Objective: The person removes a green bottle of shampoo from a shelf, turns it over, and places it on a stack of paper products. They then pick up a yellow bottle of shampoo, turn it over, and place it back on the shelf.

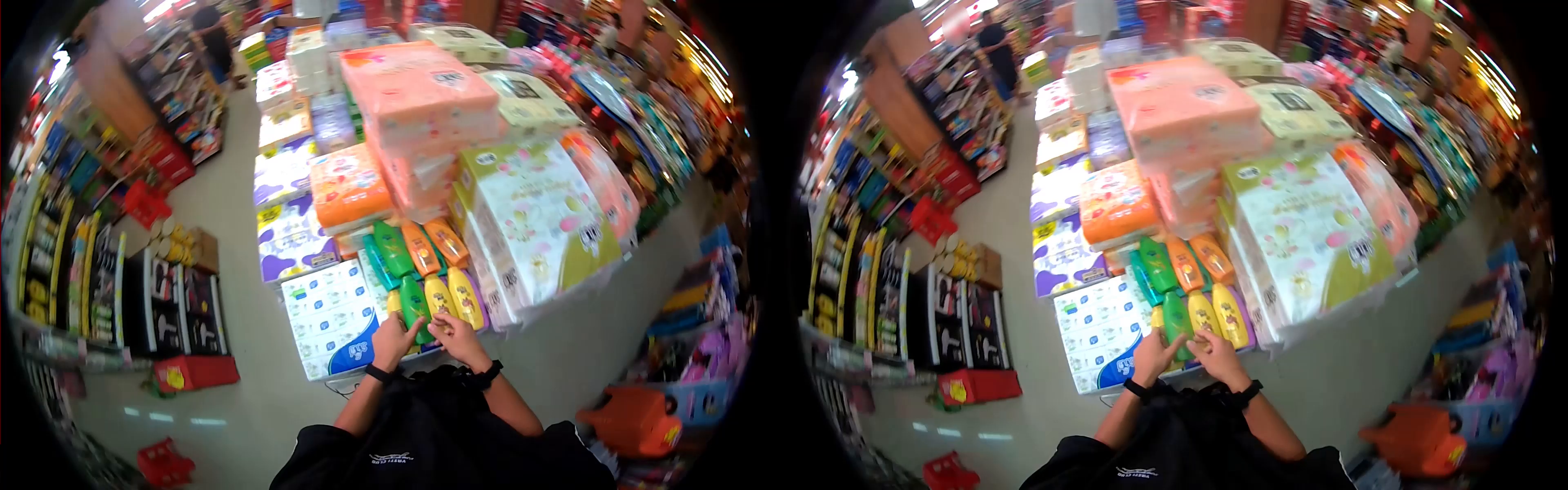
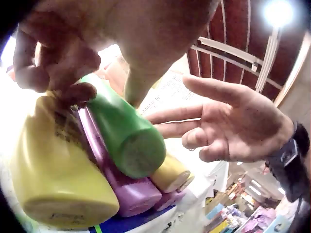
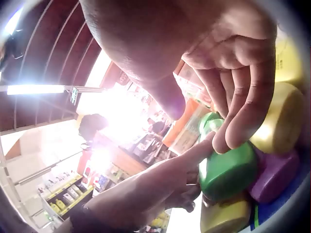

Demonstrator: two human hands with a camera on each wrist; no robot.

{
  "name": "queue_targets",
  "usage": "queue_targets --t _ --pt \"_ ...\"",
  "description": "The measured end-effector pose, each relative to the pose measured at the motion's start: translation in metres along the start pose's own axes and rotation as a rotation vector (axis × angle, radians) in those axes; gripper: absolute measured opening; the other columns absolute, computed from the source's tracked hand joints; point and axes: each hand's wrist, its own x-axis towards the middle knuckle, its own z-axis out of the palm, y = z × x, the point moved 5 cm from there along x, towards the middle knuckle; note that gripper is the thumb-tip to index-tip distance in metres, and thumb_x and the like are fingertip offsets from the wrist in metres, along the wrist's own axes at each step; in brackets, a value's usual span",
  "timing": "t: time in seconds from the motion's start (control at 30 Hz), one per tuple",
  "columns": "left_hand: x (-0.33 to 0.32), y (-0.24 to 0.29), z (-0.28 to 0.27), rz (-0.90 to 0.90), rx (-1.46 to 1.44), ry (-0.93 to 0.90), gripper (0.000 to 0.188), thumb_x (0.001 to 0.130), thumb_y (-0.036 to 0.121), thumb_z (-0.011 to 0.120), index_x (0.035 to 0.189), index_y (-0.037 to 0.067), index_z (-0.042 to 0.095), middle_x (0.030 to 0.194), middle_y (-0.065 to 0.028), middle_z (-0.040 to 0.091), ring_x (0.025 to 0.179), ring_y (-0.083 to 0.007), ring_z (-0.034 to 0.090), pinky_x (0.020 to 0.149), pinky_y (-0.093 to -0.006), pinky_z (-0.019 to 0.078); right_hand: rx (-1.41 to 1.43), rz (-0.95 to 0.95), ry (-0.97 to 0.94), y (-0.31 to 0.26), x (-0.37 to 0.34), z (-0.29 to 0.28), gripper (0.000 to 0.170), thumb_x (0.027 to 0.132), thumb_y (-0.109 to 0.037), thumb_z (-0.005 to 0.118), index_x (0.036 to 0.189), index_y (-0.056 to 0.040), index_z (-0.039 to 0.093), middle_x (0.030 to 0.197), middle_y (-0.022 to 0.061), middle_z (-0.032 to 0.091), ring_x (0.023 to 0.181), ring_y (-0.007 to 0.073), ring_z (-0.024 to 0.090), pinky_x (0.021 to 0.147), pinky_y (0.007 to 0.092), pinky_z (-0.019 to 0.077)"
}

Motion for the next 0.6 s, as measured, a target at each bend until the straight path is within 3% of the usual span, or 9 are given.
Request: queue_targets --t 0.17,0.23,0.27,0.37,0.4,0.5,0.53,0.57,0.6 --pt "-0.023 0.025 0.002 -0.101 -0.066 0.155 0.057 0.092 0.057 0.066 0.102 0.001 0.062 0.079 -0.0208 0.07 0.075 -0.0388 0.07 0.064 -0.0473 0.0529 0.059 0.012 -0.211 -0.005 0.017 -0.022 0.048 0.098 -0.025 0.069 0.132 0.0075 0.058 0.109 0.0133 0.072 0.07 0.014 0.07 0.06 0.0267 0.0544" --pt "-0.029 0.026 0.007 -0.155 -0.058 0.21 0.057 0.093 0.056 0.064 0.105 0.001 0.061 0.08 -0.0221 0.07 0.076 -0.0404 0.069 0.064 -0.0482 0.0529 0.052 -0.086 -0.276 -0.001 0.022 -0.025 0.044 0.099 -0.023 0.067 0.131 0.0059 0.058 0.106 0.0118 0.072 0.074 0.0139 0.07 0.064 0.0274 0.0553" --pt "-0.035 0.028 0.01 -0.208 -0.055 0.205 0.054 0.094 0.05 0.067 0.11 -0.001 0.059 0.082 -0.0208 0.071 0.074 -0.0374 0.071 0.063 -0.046 0.0532 0.059 -0.11 -0.309 0.0 0.024 -0.028 0.044 0.099 -0.022 0.067 0.132 0.0053 0.058 0.106 0.0116 0.072 0.075 0.0139 0.07 0.065 0.0274 0.0554" --pt "-0.053 0.017 0.029 -0.169 -0.532 0.316 0.047 0.096 0.043 0.07 0.11 -0.001 0.058 0.082 -0.0152 0.072 0.072 -0.0264 0.071 0.061 -0.0381 0.0537 -0.005 -0.222 -0.383 -0.003 0.021 -0.037 0.045 0.099 -0.021 0.067 0.134 0.0048 0.057 0.109 0.0091 0.071 0.081 0.0127 0.069 0.07 0.0265 0.0556" --pt "-0.064 0.023 0.027 -0.266 -0.714 0.243 0.043 0.096 0.037 0.071 0.112 -0.001 0.059 0.087 -0.0116 0.072 0.074 -0.0154 0.07 0.062 -0.0298 0.0534 -0.04 -0.268 -0.403 -0.005 0.02 -0.039 0.045 0.1 -0.021 0.067 0.135 0.0047 0.056 0.11 0.0079 0.07 0.083 0.0121 0.069 0.072 0.026 0.0557" --pt "-0.095 0.047 0.024 -0.162 -0.863 0.348 0.044 0.096 0.037 0.071 0.117 0.0 0.06 0.092 -0.0126 0.071 0.078 -0.0116 0.069 0.064 -0.0262 0.0534 -0.166 -0.231 -0.581 -0.021 0.004 -0.048 0.043 0.097 -0.016 0.069 0.133 0.0042 0.056 0.11 0.0078 0.069 0.083 0.0125 0.067 0.074 0.0266 0.055" --pt "-0.106 0.044 0.03 -0.159 -0.797 0.356 0.048 0.095 0.038 0.073 0.118 -0.001 0.06 0.097 -0.0146 0.072 0.08 -0.014 0.07 0.066 -0.0286 0.0545 -0.059 -0.229 -0.619 -0.018 0.002 -0.047 0.041 0.097 -0.015 0.069 0.132 0.0037 0.056 0.107 0.0076 0.069 0.081 0.0119 0.066 0.073 0.0263 0.0544" --pt "-0.116 0.044 0.034 -0.138 -0.619 0.422 0.05 0.093 0.04 0.074 0.118 -0.001 0.062 0.094 -0.0131 0.072 0.079 -0.016 0.07 0.069 -0.0312 0.055 0.05 -0.222 -0.658 -0.012 -0.003 -0.045 0.04 0.097 -0.013 0.069 0.13 0.0031 0.056 0.104 0.0073 0.069 0.079 0.0114 0.065 0.072 0.0261 0.0537" --pt "-0.127 0.05 0.035 -0.121 -0.619 0.424 0.05 0.092 0.041 0.075 0.116 -0.001 0.062 0.092 -0.0127 0.072 0.079 -0.0171 0.07 0.07 -0.0323 0.055 0.158 -0.207 -0.697 -0.004 -0.01 -0.045 0.038 0.096 -0.012 0.069 0.129 0.0026 0.056 0.101 0.0071 0.069 0.077 0.0108 0.064 0.071 0.0258 0.0531"
